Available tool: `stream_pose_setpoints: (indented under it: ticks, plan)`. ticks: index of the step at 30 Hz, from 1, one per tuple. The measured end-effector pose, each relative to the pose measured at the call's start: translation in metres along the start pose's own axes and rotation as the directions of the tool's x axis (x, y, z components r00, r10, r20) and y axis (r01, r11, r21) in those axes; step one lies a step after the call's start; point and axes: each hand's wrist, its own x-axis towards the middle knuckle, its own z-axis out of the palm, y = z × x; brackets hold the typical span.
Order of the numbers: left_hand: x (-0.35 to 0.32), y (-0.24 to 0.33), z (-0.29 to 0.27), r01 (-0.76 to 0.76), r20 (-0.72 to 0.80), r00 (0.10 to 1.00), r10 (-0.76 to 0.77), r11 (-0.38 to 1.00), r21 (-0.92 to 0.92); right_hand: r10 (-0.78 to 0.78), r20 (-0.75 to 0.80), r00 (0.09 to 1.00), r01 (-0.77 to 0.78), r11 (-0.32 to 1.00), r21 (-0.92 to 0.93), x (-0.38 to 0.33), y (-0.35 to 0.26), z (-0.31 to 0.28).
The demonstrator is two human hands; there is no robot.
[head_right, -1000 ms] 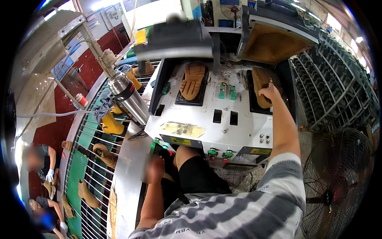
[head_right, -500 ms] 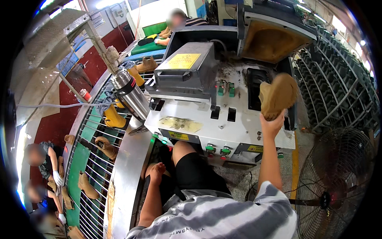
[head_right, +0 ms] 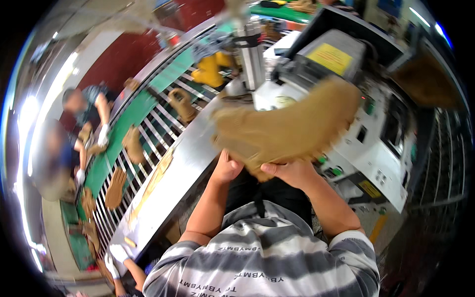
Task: The person takes footwear components from a conveyor, places them into a molding machine to attach soles, and presses buttons to operate the equipment.
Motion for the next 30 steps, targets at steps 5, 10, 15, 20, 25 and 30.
stream_pose_setpoints:
  ticks: [5, 10, 15, 20, 25, 30]
  plan:
    - [-0.076, 0.067, -0.043, -0.242, -0.625, 0.78, 0.009, 0.926, -0.289, -0.176, 0.393, 0.903, 0.169, 0.984, 0.051, 0.066, 0.002, 0.053]
    - [-0.126, 0.109, -0.199, -0.446, -0.775, 0.568, 0.277, 0.895, -0.007, 0.048, 0.287, 0.957, 0.008, 0.981, -0.194, 0.075, 0.056, 0.086]
    - [-0.09, 0.188, -0.312, -0.161, -0.874, 0.161, 0.458, 0.886, 0.435, 0.229, 0.132, 0.964, -0.175, 0.928, -0.33, 0.063, 0.118, 0.086]
    - [-0.046, 0.162, -0.386, 0.351, -0.786, 0.164, 0.596, 0.709, 0.611, 0.297, 0.101, 0.949, -0.242, 0.898, -0.368, 0.071, 0.148, 0.102]
    - [-0.066, 0.128, -0.415, 0.727, -0.688, 0.281, 0.669, 0.32, 0.608, 0.276, -0.074, 0.958, -0.271, 0.8, -0.535, 0.068, 0.222, 0.065]
    - [-0.14, 0.17, -0.422, 0.783, -0.572, 0.35, 0.742, 0.103, 0.613, 0.259, -0.367, 0.894, -0.416, 0.786, -0.458, 0.024, 0.285, 0.015]
